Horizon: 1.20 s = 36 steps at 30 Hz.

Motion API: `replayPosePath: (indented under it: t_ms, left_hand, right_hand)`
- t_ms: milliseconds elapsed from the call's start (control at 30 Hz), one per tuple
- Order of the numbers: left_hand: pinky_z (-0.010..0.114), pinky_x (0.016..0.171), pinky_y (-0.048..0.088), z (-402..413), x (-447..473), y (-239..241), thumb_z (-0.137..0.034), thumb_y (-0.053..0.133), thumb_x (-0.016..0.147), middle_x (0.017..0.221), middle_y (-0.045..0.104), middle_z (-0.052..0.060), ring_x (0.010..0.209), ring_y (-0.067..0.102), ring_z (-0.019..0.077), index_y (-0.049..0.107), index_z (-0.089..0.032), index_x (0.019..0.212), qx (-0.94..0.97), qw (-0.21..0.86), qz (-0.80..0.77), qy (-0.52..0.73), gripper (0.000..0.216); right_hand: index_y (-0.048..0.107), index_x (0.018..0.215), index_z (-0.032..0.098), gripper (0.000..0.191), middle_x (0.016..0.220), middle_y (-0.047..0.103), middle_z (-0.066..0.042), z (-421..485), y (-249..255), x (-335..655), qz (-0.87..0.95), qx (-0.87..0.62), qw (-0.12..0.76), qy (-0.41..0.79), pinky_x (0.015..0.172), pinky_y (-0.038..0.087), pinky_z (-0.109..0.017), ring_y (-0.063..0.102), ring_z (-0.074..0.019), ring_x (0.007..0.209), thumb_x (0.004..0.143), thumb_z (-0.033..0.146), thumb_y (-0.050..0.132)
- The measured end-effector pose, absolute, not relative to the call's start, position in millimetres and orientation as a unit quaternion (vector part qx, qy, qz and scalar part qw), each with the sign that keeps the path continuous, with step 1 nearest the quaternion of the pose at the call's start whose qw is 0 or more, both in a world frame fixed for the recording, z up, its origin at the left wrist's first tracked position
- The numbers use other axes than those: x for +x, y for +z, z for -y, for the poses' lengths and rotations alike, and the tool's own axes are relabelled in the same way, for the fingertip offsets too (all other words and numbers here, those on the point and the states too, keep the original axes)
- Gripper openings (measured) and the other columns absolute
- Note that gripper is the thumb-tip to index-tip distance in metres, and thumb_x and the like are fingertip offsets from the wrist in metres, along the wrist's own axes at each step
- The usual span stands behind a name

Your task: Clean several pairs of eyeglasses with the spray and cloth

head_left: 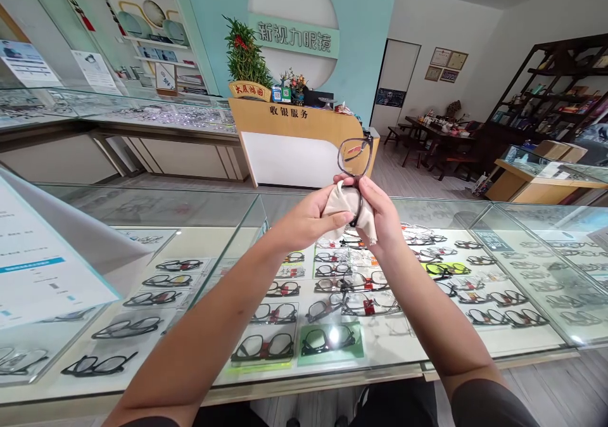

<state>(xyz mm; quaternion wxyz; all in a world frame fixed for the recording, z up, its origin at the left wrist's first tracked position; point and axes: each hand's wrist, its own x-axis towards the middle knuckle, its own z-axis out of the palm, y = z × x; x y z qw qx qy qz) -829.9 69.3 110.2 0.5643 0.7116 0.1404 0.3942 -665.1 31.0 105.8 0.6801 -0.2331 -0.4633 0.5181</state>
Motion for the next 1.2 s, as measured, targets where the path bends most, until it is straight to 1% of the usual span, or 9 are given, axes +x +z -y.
replayPosePath:
  t_ms: [133,267,433,600,667,767,967,1067,1200]
  left_hand:
    - [0.025,0.064,0.045,-66.6,-818.2,104.7,-0.056,0.101,0.081,0.087,0.065,-0.002,0.070,0.053,0.0117,0.072,-0.018,0.123,0.675,0.569,-0.169,0.438,0.064]
    - [0.027,0.053,0.039,-67.3,-810.1,97.5,-0.079,0.090,0.084,0.074,0.060,-0.003,0.058,0.047,0.0114,0.076,-0.020,0.113,0.637,0.535,-0.215,0.511,0.067]
    - [0.030,0.070,0.056,-74.2,-814.2,95.8,-0.090,0.079,0.088,0.089,0.073,0.005,0.080,0.069,0.0190,0.080,-0.020,0.102,0.640,0.537,-0.209,0.508,0.071]
    - [0.032,0.076,0.057,-76.3,-829.7,102.5,-0.079,0.085,0.091,0.097,0.076,0.006,0.083,0.069,0.0193,0.078,-0.019,0.119,0.696,0.579,-0.169,0.390,0.067]
    - [0.032,0.084,0.056,-75.5,-830.1,102.6,-0.068,0.090,0.091,0.111,0.078,0.007,0.095,0.070,0.0208,0.076,-0.019,0.131,0.708,0.570,-0.160,0.384,0.065]
    - [0.030,0.084,0.055,-73.2,-820.6,98.3,-0.059,0.097,0.086,0.115,0.077,0.007,0.097,0.068,0.0204,0.070,-0.019,0.141,0.697,0.565,-0.160,0.412,0.072]
    - [0.028,0.082,0.056,-66.5,-803.1,91.9,-0.077,0.091,0.085,0.108,0.077,0.006,0.093,0.069,0.0180,0.078,-0.020,0.115,0.629,0.510,-0.214,0.546,0.066]
    - [0.029,0.075,0.056,-65.8,-802.9,91.9,-0.087,0.082,0.087,0.095,0.076,0.004,0.085,0.068,0.0186,0.079,-0.021,0.104,0.606,0.526,-0.230,0.551,0.069]
    - [0.028,0.075,0.056,-65.4,-803.7,95.8,-0.088,0.085,0.083,0.084,0.074,0.002,0.080,0.068,0.0173,0.075,-0.021,0.094,0.581,0.594,-0.205,0.517,0.069]
  right_hand:
    - [0.076,0.099,0.028,0.034,0.127,0.086,-0.005,-29.6,102.1,-674.7,0.460,-0.234,0.677,0.525,0.103,0.065,-0.041,0.077,-0.0283,0.125,0.091,0.059,0.088]
    - [0.075,0.103,0.029,0.038,0.120,0.085,-0.004,-29.9,97.3,-680.9,0.446,-0.245,0.678,0.530,0.095,0.065,-0.036,0.078,-0.0262,0.117,0.089,0.061,0.090]
    - [0.077,0.099,0.028,0.030,0.123,0.086,-0.004,-32.1,98.9,-675.7,0.449,-0.237,0.687,0.521,0.106,0.063,-0.035,0.076,-0.0260,0.128,0.091,0.055,0.088]
    - [0.082,0.101,0.026,0.029,0.130,0.086,-0.006,-35.4,103.7,-666.1,0.449,-0.243,0.686,0.518,0.103,0.065,-0.040,0.077,-0.0282,0.122,0.092,0.052,0.087]
    - [0.083,0.099,0.025,0.028,0.131,0.086,-0.005,-37.2,102.6,-665.3,0.446,-0.242,0.692,0.514,0.101,0.065,-0.039,0.077,-0.0273,0.120,0.092,0.052,0.087]
    - [0.079,0.098,0.026,0.031,0.131,0.086,-0.006,-38.8,97.9,-668.7,0.448,-0.233,0.692,0.515,0.106,0.064,-0.040,0.077,-0.0280,0.124,0.093,0.056,0.087]
    - [0.072,0.106,0.028,0.041,0.119,0.084,-0.005,-36.1,92.1,-679.3,0.447,-0.243,0.690,0.515,0.108,0.064,-0.041,0.076,-0.0273,0.125,0.091,0.063,0.088]
    - [0.072,0.099,0.028,0.036,0.117,0.085,-0.004,-34.8,95.8,-678.5,0.447,-0.233,0.695,0.512,0.111,0.063,-0.039,0.076,-0.0274,0.129,0.090,0.058,0.090]
    - [0.076,0.097,0.027,0.031,0.120,0.086,-0.006,-35.8,102.8,-669.2,0.458,-0.226,0.707,0.489,0.117,0.061,-0.043,0.075,-0.0283,0.133,0.091,0.055,0.089]
